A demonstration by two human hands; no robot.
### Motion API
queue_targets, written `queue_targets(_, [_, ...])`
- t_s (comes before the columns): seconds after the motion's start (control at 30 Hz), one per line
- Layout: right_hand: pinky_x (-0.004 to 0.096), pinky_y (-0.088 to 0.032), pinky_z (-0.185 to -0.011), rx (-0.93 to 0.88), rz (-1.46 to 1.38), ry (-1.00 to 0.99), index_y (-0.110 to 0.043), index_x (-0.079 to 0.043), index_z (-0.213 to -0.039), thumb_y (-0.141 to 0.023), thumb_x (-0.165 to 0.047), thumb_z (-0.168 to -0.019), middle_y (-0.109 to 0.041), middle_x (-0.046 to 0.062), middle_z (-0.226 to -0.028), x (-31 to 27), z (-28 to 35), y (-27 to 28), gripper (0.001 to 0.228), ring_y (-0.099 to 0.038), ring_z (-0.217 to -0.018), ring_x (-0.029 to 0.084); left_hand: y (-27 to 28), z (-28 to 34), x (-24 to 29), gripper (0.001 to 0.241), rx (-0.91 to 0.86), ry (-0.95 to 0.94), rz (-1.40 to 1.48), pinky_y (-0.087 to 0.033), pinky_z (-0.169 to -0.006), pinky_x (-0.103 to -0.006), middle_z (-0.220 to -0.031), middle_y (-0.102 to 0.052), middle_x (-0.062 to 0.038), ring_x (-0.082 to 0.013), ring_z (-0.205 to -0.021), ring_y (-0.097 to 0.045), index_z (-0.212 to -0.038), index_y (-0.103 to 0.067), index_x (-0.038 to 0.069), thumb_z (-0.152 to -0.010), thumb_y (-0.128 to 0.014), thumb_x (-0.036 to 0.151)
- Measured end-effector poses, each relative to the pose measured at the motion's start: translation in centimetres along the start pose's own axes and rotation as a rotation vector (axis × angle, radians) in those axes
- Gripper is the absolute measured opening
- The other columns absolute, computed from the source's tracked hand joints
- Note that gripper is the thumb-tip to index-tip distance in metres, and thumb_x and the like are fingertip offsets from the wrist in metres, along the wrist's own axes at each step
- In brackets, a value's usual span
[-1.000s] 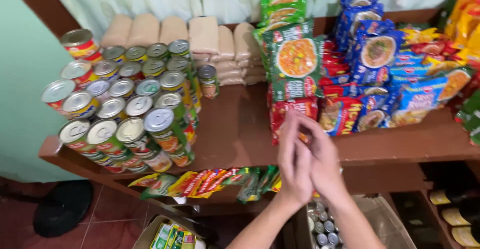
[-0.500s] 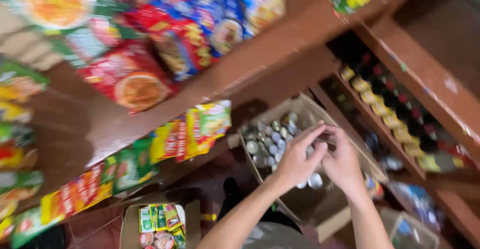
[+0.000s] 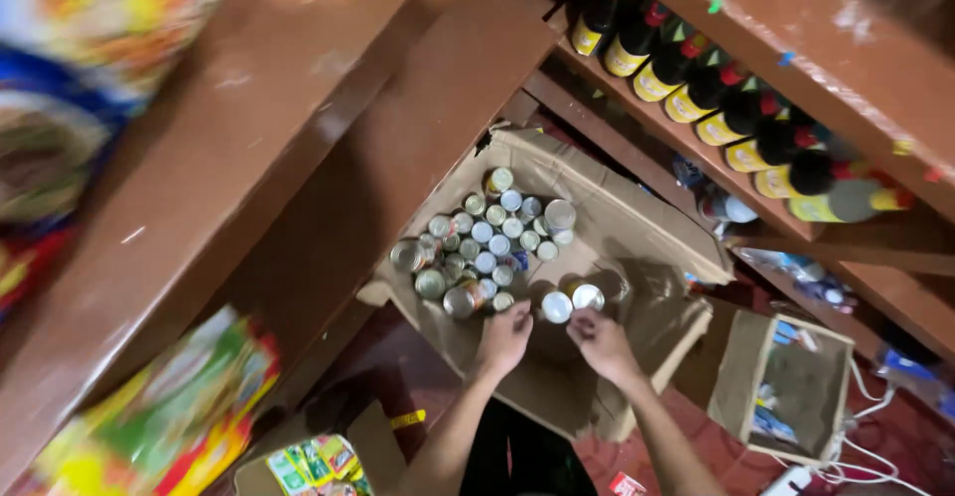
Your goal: Placing various canned goods from a cardboard box onto grocery store shelves.
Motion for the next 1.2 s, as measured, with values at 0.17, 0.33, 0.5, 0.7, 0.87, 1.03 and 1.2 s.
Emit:
queue_targets(0.17, [0.034, -0.06, -0.082, -0.058, 0.021, -0.034, -0.072, -0.01, -0.113, -0.073, -0.019, -0.088, -0.08, 0.013, -0.098, 8.8, -8.4, -5.7, 0.027, -0.08, -0.091, 0.022, -5.7, -6.6, -9.7, 0.028, -0.04, 0.081, -0.161, -0.058, -0.081, -0.0408, -0.103, -0.075, -0.02, -0.0339, -0.1, -0.072, -0.123, -0.071, 0.013, -0.098, -0.062, 0.021])
queue_targets(0.33, [0.038, -0.058, -0.084, -0.016, 0.141, -0.114, -0.067, -0.007, -0.118, -0.076, -0.024, -0.089, -0.077, 0.015, -0.103, 15.9, -16.9, -9.1, 0.035, -0.075, -0.093, 0.027, -12.6, -13.1, -17.8, 0.03, -0.11, 0.192, -0.174, -0.055, -0.082, -0.0464, -0.102, -0.071, -0.025, -0.04, -0.1, -0.069, -0.127, -0.065, 0.012, -0.099, -0.059, 0.019])
queue_targets(0.5, [0.037, -0.058, -0.092, 0.033, 0.042, -0.188, -0.071, -0.007, -0.119, -0.074, -0.019, -0.084, -0.077, 0.015, -0.107, 21.1, -24.7, -11.3, 0.037, -0.076, -0.101, 0.026, -17.6, -21.3, -26.3, 0.034, -0.079, 0.184, -0.121, -0.057, -0.092, -0.0405, -0.111, -0.073, -0.018, -0.0324, -0.103, -0.073, -0.125, -0.063, 0.005, -0.092, -0.058, 0.011])
queue_targets(0.7, [0.04, -0.052, -0.102, 0.003, 0.103, -0.152, -0.061, -0.005, -0.136, -0.076, -0.009, -0.079, -0.066, 0.021, -0.131, 26.2, -29.7, -13.9, 0.059, -0.066, -0.119, 0.033, -22.8, -27.7, -34.0, 0.077, -0.233, 0.101, -0.092, -0.032, -0.117, -0.041, -0.153, -0.045, -0.023, -0.037, -0.143, -0.041, -0.153, -0.036, 0.002, -0.081, -0.062, 0.004])
queue_targets(0.87, [0.037, -0.052, -0.106, 0.065, 0.068, 0.047, -0.057, -0.005, -0.143, -0.075, -0.003, -0.082, -0.063, 0.021, -0.139, 27.1, -29.9, -15.3, 0.064, -0.064, -0.124, 0.031, -23.4, -27.8, -35.9, 0.078, -0.233, 0.081, -0.114, -0.033, -0.119, -0.0397, -0.15, -0.05, -0.022, -0.0352, -0.142, -0.045, -0.151, -0.039, 0.001, -0.074, -0.054, -0.005])
queue_targets(1.03, [0.028, -0.057, -0.093, 0.03, -0.161, -0.014, -0.068, -0.015, -0.137, -0.075, -0.006, -0.085, -0.06, 0.01, -0.15, 20.4, -27.2, -12.7, 0.053, -0.069, -0.117, 0.014, -19.4, -24.5, -30.7, 0.056, -0.16, 0.019, 0.039, -0.043, -0.111, -0.0375, -0.134, -0.065, -0.016, -0.0297, -0.13, -0.059, -0.138, -0.051, 0.005, -0.083, -0.054, -0.009])
queue_targets(1.2, [0.031, -0.058, -0.089, 0.091, -0.188, 0.086, -0.074, -0.008, -0.122, -0.082, -0.008, -0.081, -0.059, 0.011, -0.148, 13.6, -23.7, -8.0, 0.042, -0.069, -0.115, 0.015, -14.4, -20.4, -22.1, 0.045, -0.099, 0.183, 0.222, -0.052, -0.1, -0.0369, -0.133, -0.061, -0.01, -0.0236, -0.119, -0.062, -0.136, -0.049, 0.008, -0.094, -0.06, 0.0])
Point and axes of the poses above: each hand's wrist, its own z-axis away from the middle knuckle, its own y-axis out of the back of the hand, x = y × z, the point moved 6 cm from there along -z, towards the middle knuckle
